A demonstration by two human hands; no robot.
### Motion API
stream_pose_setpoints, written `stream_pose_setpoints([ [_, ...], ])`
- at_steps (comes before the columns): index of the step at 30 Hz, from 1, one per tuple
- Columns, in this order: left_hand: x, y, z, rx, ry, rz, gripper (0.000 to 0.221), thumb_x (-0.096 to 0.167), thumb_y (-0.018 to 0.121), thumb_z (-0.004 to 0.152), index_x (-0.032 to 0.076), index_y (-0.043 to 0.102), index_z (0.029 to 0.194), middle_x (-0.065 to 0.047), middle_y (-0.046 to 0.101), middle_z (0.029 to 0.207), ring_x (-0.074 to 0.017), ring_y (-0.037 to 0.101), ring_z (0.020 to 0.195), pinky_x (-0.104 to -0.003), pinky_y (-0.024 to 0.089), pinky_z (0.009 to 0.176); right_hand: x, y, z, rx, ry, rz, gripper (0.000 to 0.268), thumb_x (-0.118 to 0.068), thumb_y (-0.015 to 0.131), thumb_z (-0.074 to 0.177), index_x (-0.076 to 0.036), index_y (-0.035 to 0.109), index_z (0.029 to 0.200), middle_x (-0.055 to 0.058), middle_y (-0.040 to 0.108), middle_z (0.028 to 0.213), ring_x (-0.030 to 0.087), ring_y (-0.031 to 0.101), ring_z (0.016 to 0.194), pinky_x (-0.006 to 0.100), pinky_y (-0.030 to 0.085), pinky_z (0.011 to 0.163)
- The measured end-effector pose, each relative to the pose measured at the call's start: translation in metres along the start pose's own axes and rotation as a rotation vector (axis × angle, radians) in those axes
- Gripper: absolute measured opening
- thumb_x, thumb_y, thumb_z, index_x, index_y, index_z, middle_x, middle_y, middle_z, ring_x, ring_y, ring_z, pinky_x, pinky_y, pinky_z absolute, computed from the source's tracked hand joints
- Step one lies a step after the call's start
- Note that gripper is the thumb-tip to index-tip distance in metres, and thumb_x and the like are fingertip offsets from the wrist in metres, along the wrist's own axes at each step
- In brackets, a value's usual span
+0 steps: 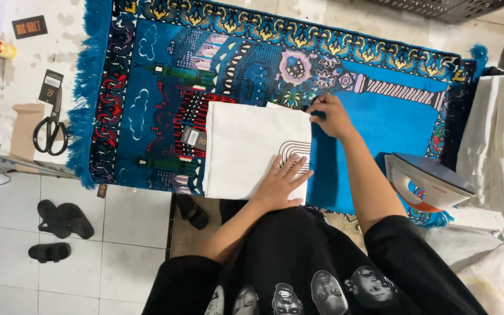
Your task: Folding a white shirt and ironing it to remove wrinkles on a pressing mat.
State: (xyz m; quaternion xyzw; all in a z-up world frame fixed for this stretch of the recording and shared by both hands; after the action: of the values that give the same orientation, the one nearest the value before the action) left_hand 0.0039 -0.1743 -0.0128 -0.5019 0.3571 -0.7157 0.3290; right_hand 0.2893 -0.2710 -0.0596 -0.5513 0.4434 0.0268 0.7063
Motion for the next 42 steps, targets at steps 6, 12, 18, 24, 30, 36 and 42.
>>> stream_pose_setpoints([
  [6, -0.008, -0.008, -0.008, -0.043, -0.029, 0.025, 0.080, 0.061, 0.051, 0.089, 0.026, 0.036, 0.159, -0.012, 0.027, 0.169, -0.0292, 0.023, 0.157, -0.061, 0.012, 0.124, -0.010, -0.021, 0.011, -0.312, -0.016, 0.096, 0.025, -0.016, 0.080, 0.089, -0.013, 0.077, 0.113, 0.013, 0.052, 0.110, 0.043, 0.055, 0.115, 0.055, 0.044, 0.103],
  [12, -0.006, -0.010, -0.011, 0.042, -0.061, 0.077, 0.082, 0.057, 0.052, 0.088, 0.025, 0.034, 0.160, -0.008, 0.029, 0.168, -0.0251, 0.025, 0.156, -0.060, 0.012, 0.124, -0.008, -0.035, 0.036, -0.553, 0.038, -0.188, 0.020, -0.029, 0.074, 0.093, -0.017, 0.077, 0.109, 0.011, 0.058, 0.118, 0.040, 0.052, 0.122, 0.055, 0.044, 0.105],
  [18, -0.007, -0.014, -0.012, 0.031, -0.048, 0.111, 0.081, 0.058, 0.046, 0.089, 0.025, 0.031, 0.161, -0.008, 0.027, 0.169, -0.0251, 0.023, 0.157, -0.059, 0.010, 0.125, 0.013, -0.021, 0.037, -0.400, -0.007, -0.145, 0.013, -0.023, 0.079, 0.089, -0.015, 0.078, 0.100, 0.009, 0.060, 0.110, 0.038, 0.057, 0.115, 0.048, 0.048, 0.104],
  [24, -0.007, -0.011, -0.014, 0.032, -0.047, 0.082, 0.081, 0.057, 0.049, 0.088, 0.024, 0.032, 0.161, -0.008, 0.026, 0.170, -0.0264, 0.023, 0.157, -0.061, 0.013, 0.125, 0.064, 0.020, 0.021, -0.107, -0.083, 0.002, 0.004, -0.020, 0.081, 0.090, -0.019, 0.077, 0.092, 0.004, 0.050, 0.103, 0.030, 0.059, 0.105, 0.043, 0.049, 0.094],
  [30, -0.005, -0.021, -0.011, 0.038, -0.009, 0.113, 0.071, 0.057, 0.049, 0.088, 0.017, 0.052, 0.146, -0.012, 0.043, 0.159, -0.0289, 0.030, 0.153, -0.063, 0.013, 0.124, -0.130, 0.017, -0.026, 0.559, 0.160, -0.155, 0.042, -0.022, 0.054, 0.109, -0.002, 0.047, 0.145, 0.025, 0.037, 0.154, 0.054, 0.019, 0.148, 0.066, 0.021, 0.118],
  [36, -0.005, -0.013, -0.012, -0.007, -0.041, 0.096, 0.069, 0.060, 0.047, 0.086, 0.012, 0.063, 0.134, -0.013, 0.061, 0.136, -0.0312, 0.045, 0.141, -0.067, 0.013, 0.124, -0.150, 0.045, -0.029, -0.093, 0.321, -0.302, 0.069, -0.041, 0.037, 0.109, -0.012, 0.015, 0.167, 0.022, 0.006, 0.172, 0.038, 0.002, 0.159, 0.068, 0.002, 0.123],
  [42, -0.009, 0.005, -0.041, 0.326, -0.179, 0.205, 0.062, 0.045, 0.043, 0.096, 0.025, 0.042, 0.155, -0.006, 0.035, 0.162, -0.0270, 0.035, 0.149, -0.075, 0.014, 0.120, -0.146, 0.043, -0.044, 0.060, 0.149, -0.455, 0.065, -0.043, 0.035, 0.110, -0.018, 0.022, 0.169, 0.023, 0.006, 0.171, 0.048, -0.002, 0.154, 0.068, 0.000, 0.121],
])
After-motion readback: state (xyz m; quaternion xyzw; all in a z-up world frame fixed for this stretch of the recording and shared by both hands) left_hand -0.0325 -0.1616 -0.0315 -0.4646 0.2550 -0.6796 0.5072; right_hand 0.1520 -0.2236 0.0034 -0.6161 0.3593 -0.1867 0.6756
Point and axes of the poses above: each hand's wrist, its own z-axis towards the middle knuckle, its own y-axis out of the palm, x = y × z, the point moved 1 cm from there along z, towards the middle knuckle
